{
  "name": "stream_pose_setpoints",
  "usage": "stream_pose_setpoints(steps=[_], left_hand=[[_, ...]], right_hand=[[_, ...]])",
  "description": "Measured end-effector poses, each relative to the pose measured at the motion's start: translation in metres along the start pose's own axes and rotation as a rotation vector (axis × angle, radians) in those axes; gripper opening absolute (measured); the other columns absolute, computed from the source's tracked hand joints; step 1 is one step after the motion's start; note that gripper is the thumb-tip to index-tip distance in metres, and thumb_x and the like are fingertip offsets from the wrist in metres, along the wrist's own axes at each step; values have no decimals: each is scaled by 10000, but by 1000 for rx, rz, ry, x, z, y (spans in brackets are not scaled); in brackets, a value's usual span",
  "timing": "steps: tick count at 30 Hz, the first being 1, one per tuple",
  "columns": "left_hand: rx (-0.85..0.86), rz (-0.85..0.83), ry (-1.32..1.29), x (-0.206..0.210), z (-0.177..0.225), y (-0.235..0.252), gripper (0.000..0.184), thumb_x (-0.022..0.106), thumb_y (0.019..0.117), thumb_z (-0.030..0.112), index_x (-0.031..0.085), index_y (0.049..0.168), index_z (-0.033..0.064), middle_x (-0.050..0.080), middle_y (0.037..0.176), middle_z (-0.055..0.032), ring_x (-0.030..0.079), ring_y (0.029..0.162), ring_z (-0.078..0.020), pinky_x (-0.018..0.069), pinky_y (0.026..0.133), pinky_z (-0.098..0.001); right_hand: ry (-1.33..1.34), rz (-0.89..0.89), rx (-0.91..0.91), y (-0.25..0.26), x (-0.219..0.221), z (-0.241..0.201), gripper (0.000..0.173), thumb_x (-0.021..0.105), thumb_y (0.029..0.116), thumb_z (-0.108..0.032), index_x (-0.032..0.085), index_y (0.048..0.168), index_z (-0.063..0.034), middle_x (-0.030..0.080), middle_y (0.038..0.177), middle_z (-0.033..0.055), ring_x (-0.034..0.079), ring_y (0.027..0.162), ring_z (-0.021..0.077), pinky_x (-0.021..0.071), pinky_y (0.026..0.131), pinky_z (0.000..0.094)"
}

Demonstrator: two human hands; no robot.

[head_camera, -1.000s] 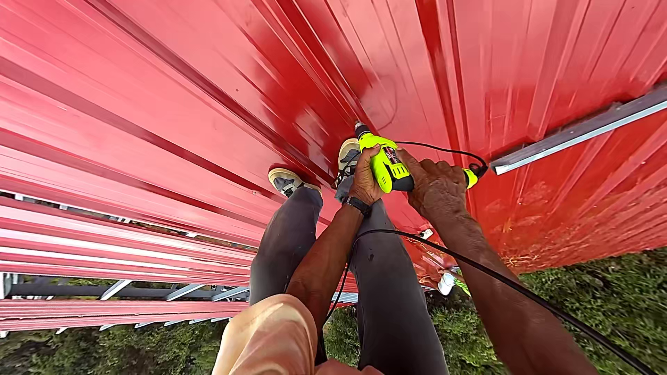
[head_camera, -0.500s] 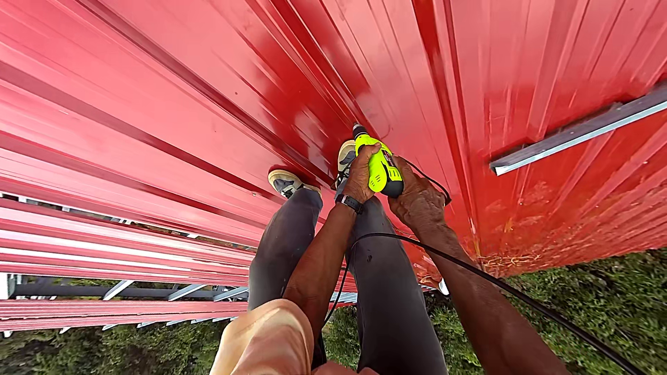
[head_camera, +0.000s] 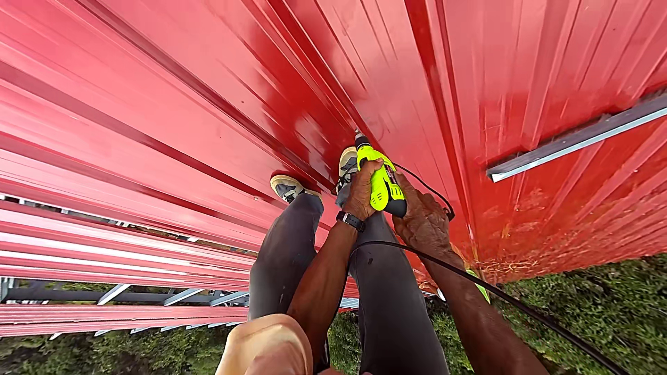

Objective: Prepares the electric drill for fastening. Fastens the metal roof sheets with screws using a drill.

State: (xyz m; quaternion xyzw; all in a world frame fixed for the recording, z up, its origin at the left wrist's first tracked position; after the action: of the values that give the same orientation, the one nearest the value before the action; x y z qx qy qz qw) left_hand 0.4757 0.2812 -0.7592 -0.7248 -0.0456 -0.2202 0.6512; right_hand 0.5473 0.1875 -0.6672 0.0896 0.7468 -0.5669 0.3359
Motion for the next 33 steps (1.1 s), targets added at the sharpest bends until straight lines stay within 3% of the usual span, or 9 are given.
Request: stream_pose_setpoints(steps=[5,7,10,16,20,23,27,29,33], left_hand=[[-70,-86,61,26,-19,-34,435,670,973,335,563,1304,74,692,1001,-183,706,840,-281,611,766,-461],[-123,-138,258,30,-25,-47,527,655,999,377,517,1385,47,705,1077,-207,721,916,-291,618,797,-441],[-143,-61,579,21,-15,-78,729,603,1009,488,386,1545,45,634,1300,-230,672,1091,-290,570,909,-438],[194,167,602,-32,59,-167,529,556,1059,320,459,1499,43,671,1244,-201,697,1068,-271,582,939,-441],[357,341,666,-89,99,-257,537,553,1052,334,467,1493,39,674,1254,-179,703,1075,-266,603,931,-463],[399,413,653,-116,111,-331,531,527,1059,322,450,1497,33,669,1244,-196,703,1048,-273,601,902,-466],[412,486,563,-132,101,-409,550,546,1052,334,442,1502,36,687,1201,-188,710,1006,-271,599,864,-463],[424,492,546,-130,91,-441,549,558,1045,346,458,1496,49,687,1196,-185,714,999,-271,604,858,-465],[477,454,540,-106,78,-489,510,567,1041,327,494,1469,58,703,1149,-164,718,974,-258,607,853,-462]], right_hand=[[210,72,148,-68,-6,10,866,697,840,-116,329,1621,-190,685,1238,214,695,1044,421,556,854,633],[333,76,276,-96,-10,15,851,700,857,-128,319,1616,-187,699,1219,187,718,1011,376,576,819,617],[582,36,456,-140,-1,39,879,744,835,-146,310,1600,-146,671,1261,189,693,1083,312,559,922,566],[1068,-113,777,-228,6,69,627,675,884,-57,390,1442,-70,646,910,138,599,516,205,553,459,400],[1123,-86,872,-277,-11,62,271,610,918,-62,570,1180,-3,648,830,62,608,615,114,545,553,324],[1022,-103,820,-284,-35,56,228,565,1006,-94,598,1181,49,651,919,97,606,756,109,542,709,336],[833,7,576,-260,-70,56,605,731,854,-50,478,1395,45,664,1079,249,673,825,313,579,740,536],[704,27,466,-241,-96,51,771,741,855,-81,353,1517,-16,646,1146,299,684,831,409,574,718,616],[529,164,142,-193,-163,18,874,741,846,-95,288,1594,-72,624,1299,295,674,1068,451,543,904,668]])
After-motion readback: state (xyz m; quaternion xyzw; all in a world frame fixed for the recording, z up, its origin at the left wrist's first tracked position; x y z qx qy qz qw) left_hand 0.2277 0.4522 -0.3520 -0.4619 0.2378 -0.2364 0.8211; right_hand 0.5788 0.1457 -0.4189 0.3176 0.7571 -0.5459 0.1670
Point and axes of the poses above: each hand's wrist, its own y-axis towards the middle knuckle, its own x-axis out of the palm, z = x × y, the point moved 4 cm from there along y, towards the middle knuckle
